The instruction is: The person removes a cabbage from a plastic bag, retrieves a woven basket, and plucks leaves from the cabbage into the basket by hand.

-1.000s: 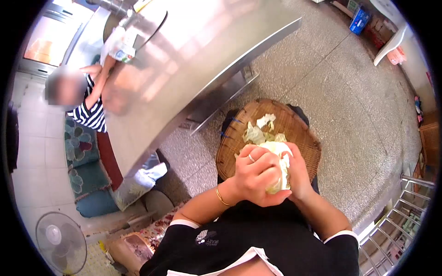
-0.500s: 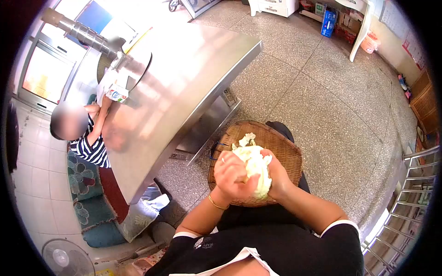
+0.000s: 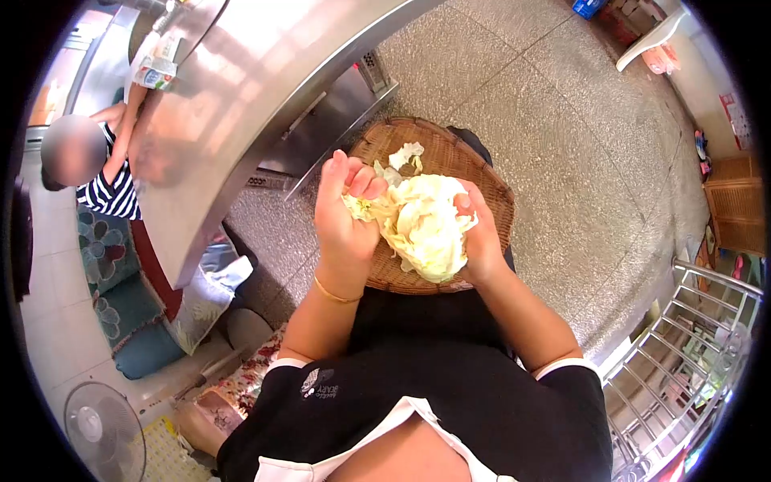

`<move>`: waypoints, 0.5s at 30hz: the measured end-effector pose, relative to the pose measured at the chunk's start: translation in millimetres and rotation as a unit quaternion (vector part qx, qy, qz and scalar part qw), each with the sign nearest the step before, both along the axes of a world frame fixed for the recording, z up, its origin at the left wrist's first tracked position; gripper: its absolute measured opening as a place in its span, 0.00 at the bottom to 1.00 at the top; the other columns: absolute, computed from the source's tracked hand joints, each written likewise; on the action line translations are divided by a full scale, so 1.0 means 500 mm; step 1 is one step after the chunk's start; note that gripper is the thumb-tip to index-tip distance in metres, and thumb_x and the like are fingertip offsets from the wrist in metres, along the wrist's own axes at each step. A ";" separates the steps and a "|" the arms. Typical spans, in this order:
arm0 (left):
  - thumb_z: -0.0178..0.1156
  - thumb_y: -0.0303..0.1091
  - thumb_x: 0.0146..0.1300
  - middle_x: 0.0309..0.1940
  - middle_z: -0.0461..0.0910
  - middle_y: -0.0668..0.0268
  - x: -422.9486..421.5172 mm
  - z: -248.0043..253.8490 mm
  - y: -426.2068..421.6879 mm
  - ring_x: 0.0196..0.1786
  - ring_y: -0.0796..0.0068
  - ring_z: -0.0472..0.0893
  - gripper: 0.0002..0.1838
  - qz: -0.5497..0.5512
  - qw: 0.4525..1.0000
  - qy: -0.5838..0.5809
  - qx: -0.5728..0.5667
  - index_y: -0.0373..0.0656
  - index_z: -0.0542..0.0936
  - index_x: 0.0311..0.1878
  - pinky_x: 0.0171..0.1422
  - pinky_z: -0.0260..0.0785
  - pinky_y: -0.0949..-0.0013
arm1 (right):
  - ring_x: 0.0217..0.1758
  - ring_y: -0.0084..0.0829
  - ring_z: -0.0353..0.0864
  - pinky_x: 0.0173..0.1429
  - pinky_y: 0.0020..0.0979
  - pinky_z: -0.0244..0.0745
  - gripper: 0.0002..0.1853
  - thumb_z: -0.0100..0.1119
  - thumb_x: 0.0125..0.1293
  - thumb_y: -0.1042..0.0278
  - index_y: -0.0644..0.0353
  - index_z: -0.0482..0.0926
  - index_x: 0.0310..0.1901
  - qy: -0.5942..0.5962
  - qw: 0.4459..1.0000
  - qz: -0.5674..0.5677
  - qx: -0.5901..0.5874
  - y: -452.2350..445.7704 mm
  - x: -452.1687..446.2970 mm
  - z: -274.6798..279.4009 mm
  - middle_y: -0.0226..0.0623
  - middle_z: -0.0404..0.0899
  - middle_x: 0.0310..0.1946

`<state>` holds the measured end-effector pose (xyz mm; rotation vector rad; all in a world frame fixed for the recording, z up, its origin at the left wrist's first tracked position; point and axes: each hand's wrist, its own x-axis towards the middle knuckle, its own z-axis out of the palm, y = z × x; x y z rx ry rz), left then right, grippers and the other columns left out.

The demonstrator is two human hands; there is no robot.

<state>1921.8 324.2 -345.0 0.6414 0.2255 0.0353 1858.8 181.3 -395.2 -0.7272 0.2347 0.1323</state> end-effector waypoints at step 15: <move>0.44 0.29 0.67 0.50 0.75 0.60 -0.033 -0.089 0.107 0.54 0.67 0.74 0.15 -0.312 0.944 0.101 0.032 0.36 0.73 0.54 0.64 0.63 0.64 | 0.57 0.43 0.75 0.60 0.43 0.73 0.31 0.51 0.67 0.47 0.65 0.62 0.61 -0.015 0.999 -0.004 -0.043 -0.123 -0.011 -0.023 0.48 0.72 0.55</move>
